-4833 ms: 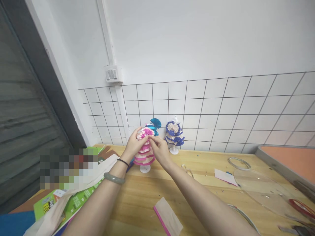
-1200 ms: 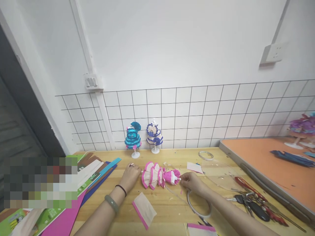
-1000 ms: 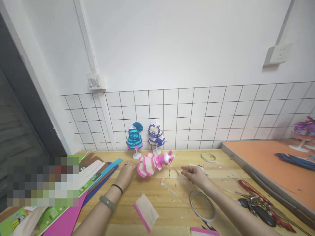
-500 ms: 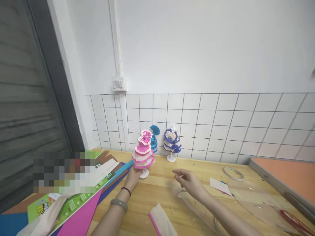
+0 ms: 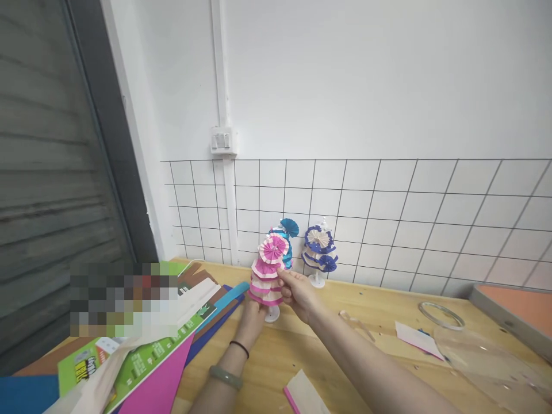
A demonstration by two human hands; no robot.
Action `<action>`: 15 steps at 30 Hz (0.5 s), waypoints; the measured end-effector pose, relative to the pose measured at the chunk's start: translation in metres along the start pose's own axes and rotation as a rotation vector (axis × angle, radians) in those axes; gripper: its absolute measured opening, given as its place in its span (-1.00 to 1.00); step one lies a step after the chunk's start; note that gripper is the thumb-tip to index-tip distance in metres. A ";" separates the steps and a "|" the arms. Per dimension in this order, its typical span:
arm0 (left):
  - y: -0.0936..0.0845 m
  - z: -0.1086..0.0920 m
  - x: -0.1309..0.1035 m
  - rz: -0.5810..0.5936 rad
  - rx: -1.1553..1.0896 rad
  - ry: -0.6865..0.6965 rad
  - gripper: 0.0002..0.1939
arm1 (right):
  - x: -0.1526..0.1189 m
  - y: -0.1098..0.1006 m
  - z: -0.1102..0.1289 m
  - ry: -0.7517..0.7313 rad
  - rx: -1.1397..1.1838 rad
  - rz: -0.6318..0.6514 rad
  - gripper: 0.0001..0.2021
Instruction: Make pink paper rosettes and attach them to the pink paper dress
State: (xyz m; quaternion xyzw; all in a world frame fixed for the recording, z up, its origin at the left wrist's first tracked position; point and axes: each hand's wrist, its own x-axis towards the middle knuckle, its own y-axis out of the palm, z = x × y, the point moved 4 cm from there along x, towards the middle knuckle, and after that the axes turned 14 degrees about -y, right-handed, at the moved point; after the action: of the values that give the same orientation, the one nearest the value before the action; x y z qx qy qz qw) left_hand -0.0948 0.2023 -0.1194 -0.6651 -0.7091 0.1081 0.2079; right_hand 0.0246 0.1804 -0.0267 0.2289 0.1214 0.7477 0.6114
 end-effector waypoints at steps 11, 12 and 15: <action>0.001 -0.002 -0.002 -0.038 0.130 -0.071 -0.74 | -0.002 -0.009 -0.006 0.062 0.135 -0.047 -0.66; 0.001 -0.001 -0.002 -0.044 0.136 -0.079 -0.75 | -0.005 -0.013 -0.007 0.076 0.146 -0.053 -0.68; 0.001 0.002 -0.001 -0.062 0.156 -0.103 -0.76 | -0.019 -0.030 -0.008 0.111 0.146 -0.090 -0.74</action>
State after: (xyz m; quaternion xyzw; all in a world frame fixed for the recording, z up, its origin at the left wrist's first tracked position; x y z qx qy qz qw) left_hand -0.0945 0.2016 -0.1216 -0.6179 -0.7286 0.1906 0.2257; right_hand 0.0494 0.1697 -0.0509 0.2255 0.2193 0.7202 0.6184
